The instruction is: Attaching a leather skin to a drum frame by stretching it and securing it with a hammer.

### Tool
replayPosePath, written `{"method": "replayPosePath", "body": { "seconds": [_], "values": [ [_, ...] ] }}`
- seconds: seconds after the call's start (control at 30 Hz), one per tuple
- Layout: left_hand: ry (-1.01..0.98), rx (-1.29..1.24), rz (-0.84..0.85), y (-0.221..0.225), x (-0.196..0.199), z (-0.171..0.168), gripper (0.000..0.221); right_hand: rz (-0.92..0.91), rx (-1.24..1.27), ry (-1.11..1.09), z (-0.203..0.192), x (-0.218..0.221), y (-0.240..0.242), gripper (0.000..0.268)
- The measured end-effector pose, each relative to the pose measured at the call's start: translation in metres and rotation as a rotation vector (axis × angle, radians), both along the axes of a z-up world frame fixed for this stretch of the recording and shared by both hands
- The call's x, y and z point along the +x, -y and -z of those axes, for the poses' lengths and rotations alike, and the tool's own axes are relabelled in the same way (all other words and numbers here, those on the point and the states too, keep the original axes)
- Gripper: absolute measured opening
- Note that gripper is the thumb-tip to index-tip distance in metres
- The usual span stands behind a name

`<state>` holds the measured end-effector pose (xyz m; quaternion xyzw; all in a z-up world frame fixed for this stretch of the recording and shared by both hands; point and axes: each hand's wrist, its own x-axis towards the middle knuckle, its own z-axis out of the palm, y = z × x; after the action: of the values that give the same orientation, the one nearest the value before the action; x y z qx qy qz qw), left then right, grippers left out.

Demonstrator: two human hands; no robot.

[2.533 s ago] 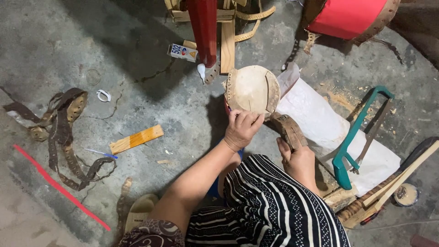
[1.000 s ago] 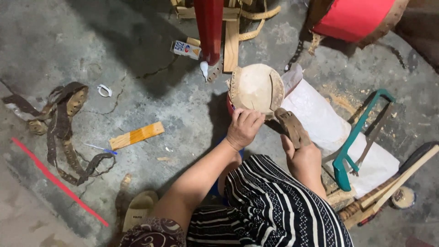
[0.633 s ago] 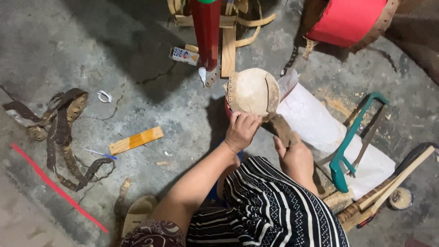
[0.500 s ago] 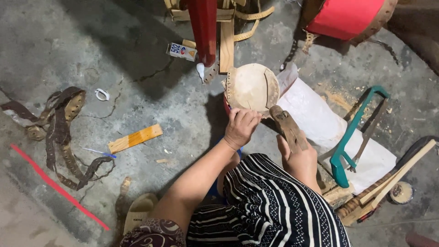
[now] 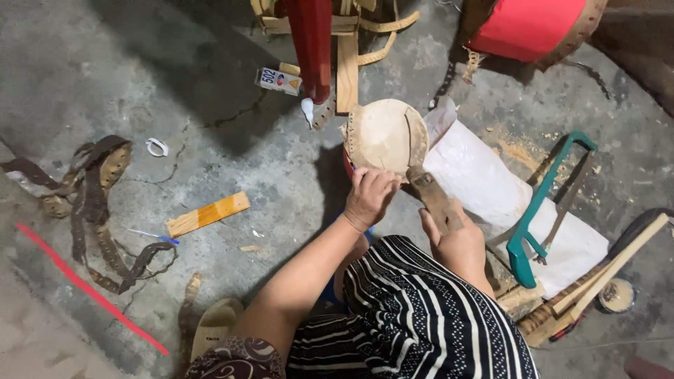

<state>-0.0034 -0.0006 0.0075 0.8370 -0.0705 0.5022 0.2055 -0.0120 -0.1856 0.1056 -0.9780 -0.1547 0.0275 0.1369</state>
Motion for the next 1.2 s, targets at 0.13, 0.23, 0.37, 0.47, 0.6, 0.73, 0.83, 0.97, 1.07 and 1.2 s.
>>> {"method": "replayPosePath", "body": {
  "seconds": [0.13, 0.23, 0.37, 0.47, 0.6, 0.73, 0.83, 0.97, 1.07, 1.2],
  "values": [
    [-0.007, -0.008, 0.003, -0.004, 0.001, 0.007, 0.014, -0.014, -0.128, -0.215, 0.02, 0.007, -0.003, 0.058],
    [-0.017, 0.036, -0.02, -0.002, 0.0, 0.006, 0.01, 0.032, -0.181, -0.264, 0.028, 0.011, -0.005, 0.052],
    [0.005, 0.04, -0.025, 0.0, -0.001, 0.007, 0.009, 0.08, -0.164, -0.217, 0.039, 0.029, 0.003, 0.053],
    [0.002, 0.056, -0.026, -0.001, -0.001, 0.007, 0.009, 0.096, -0.072, -0.209, 0.042, 0.035, 0.012, 0.054],
    [-0.04, 0.071, 0.01, -0.001, -0.003, 0.02, 0.018, 0.146, 0.246, -0.23, 0.021, 0.028, 0.009, 0.043],
    [-0.02, 0.104, -0.016, -0.003, -0.001, 0.019, 0.021, 0.133, 0.346, -0.266, 0.012, 0.017, 0.004, 0.048],
    [-0.022, 0.106, 0.008, 0.0, -0.001, 0.022, 0.022, 0.241, 0.335, -0.329, 0.027, 0.016, 0.016, 0.047],
    [-0.02, 0.101, 0.024, 0.001, -0.003, 0.02, 0.024, 0.281, 0.367, -0.329, 0.094, 0.02, 0.051, 0.037],
    [-0.024, 0.111, 0.03, 0.002, -0.003, 0.021, 0.024, 0.254, 0.422, -0.342, 0.047, 0.012, 0.027, 0.041],
    [-0.017, 0.133, 0.014, 0.004, 0.0, 0.022, 0.022, 0.216, 0.453, -0.37, 0.008, 0.009, 0.009, 0.046]
  ]
}}
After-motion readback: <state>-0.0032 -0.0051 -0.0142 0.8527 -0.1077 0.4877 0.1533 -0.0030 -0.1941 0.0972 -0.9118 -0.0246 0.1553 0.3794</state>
